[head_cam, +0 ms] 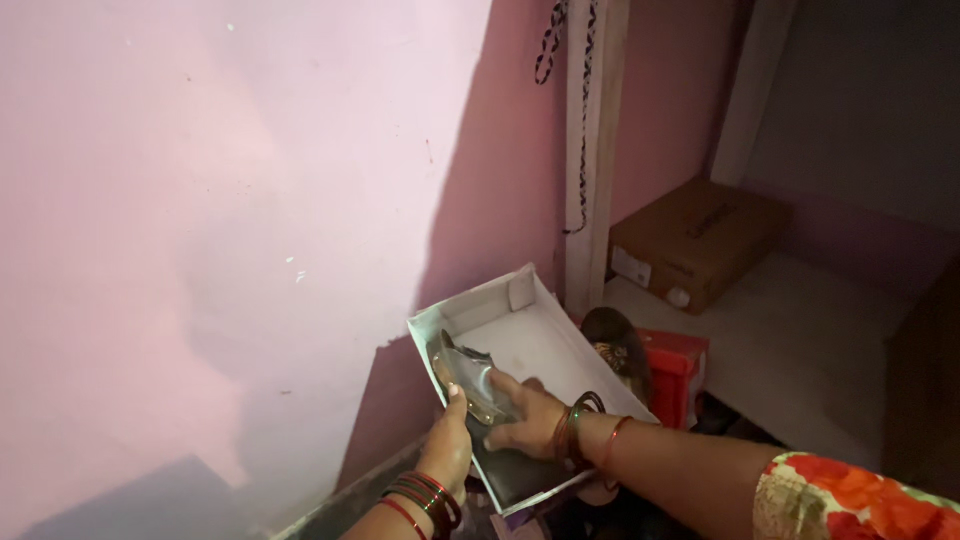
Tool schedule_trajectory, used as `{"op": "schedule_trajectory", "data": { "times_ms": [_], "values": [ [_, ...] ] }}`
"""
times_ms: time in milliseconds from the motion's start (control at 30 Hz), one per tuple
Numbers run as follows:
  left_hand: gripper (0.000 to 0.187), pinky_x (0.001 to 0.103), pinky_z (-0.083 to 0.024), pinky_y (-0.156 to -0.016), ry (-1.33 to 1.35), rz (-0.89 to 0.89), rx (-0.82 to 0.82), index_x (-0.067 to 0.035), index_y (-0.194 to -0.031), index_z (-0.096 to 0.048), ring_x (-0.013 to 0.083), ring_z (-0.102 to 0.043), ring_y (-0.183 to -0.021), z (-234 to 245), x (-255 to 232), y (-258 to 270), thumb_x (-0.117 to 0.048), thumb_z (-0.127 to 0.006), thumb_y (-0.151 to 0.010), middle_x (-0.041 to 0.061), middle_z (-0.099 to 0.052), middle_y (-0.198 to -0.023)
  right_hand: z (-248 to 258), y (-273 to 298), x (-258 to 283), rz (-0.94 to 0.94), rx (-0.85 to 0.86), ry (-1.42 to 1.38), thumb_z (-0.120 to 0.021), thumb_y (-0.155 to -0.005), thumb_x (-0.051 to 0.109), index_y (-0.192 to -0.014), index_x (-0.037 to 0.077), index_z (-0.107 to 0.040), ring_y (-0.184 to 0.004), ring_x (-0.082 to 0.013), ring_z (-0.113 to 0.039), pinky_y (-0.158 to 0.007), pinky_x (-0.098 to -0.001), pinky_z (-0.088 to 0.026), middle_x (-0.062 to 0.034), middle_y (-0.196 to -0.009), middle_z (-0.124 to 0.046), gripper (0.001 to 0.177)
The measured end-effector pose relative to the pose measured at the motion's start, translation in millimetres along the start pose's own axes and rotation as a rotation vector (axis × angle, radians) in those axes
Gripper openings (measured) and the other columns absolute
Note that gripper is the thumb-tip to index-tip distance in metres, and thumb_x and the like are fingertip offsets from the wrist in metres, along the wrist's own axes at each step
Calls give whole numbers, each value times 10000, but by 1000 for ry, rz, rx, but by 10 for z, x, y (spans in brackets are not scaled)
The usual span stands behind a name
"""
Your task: The person sits on the floor and cleans a stack of shoe boxes. They open a white box, remove a pair of sandals, and place them aside. They then use a blue cloth to wipe the exterior of a patterned shoe box labeled 'Jyoti' before closing it and stacking it on top of other boxes.
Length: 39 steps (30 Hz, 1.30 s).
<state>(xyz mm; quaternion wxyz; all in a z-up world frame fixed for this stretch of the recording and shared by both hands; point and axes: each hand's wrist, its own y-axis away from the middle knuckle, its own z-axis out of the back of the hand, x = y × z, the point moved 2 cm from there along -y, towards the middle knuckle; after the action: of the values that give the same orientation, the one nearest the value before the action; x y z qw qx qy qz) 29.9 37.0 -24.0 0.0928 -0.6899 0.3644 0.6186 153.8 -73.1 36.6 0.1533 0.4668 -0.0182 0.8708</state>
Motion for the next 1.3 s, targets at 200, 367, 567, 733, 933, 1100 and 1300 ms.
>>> {"op": "schedule_trajectory", "data": {
  "times_ms": [200,367,567,733,933,1100,1300],
  "values": [
    [806,428,-304,-1197,-128,-56,-72,12,-1550,-309,295,-385,-1470,-12,41,-108,-599,-364,-1028,186,-414,-1585,296,304,458,-106,-393,701,-811,-677,274,-1452,390,-485,-1258,-391,-508,-1013,-464,-466,-135,-1369,-422,849],
    [758,448,-307,-1204,-350,-84,-117,-145,-1588,-275,343,-373,-1490,-114,-104,89,-604,-295,-985,154,-411,-1602,410,415,419,-314,-169,751,-747,-772,362,-1479,373,-469,-1179,-393,-577,-1017,-464,-502,-171,-1456,-334,760],
    [744,494,-365,-1175,-467,17,-137,-252,-1603,-244,403,-432,-1442,-211,-306,374,-639,-249,-967,157,-433,-1586,363,384,316,-354,-40,699,-785,-715,330,-1523,405,-419,-1232,-407,-572,-1082,-440,-476,-187,-1468,-322,890],
    [752,521,-426,-1128,-724,86,-150,-265,-1605,-272,473,-516,-1354,-271,-464,559,-687,-187,-988,210,-505,-1533,94,225,282,-110,-92,462,-837,-665,444,-1471,281,-479,-1200,-424,-589,-1057,-421,-506,-234,-1422,-365,897],
    [781,570,-497,-1046,-250,68,-87,-236,-1584,-320,494,-582,-1259,-194,-256,339,-677,-238,-945,220,-614,-1451,74,36,159,183,-61,441,-838,-742,449,-1447,186,-512,-1191,-407,-597,-1023,-432,-494,-248,-1337,-534,820],
    [871,459,-341,-1186,-177,-67,-40,-118,-1580,-275,285,-398,-1465,-46,61,-59,-711,-292,-942,128,-434,-1572,713,-158,-179,98,-382,206,-730,-793,306,-1222,122,-681,-746,-235,-733,-713,-361,-580,-66,-1039,-750,469],
    [874,450,-333,-1183,-233,-66,-44,-56,-1550,-371,303,-457,-1439,-23,205,-299,-689,-252,-960,178,-512,-1537,1228,-128,-753,221,-494,102,-761,-807,165,-1030,71,-749,-782,-204,-713,-712,-331,-582,-110,-871,-770,243]
  ]
}}
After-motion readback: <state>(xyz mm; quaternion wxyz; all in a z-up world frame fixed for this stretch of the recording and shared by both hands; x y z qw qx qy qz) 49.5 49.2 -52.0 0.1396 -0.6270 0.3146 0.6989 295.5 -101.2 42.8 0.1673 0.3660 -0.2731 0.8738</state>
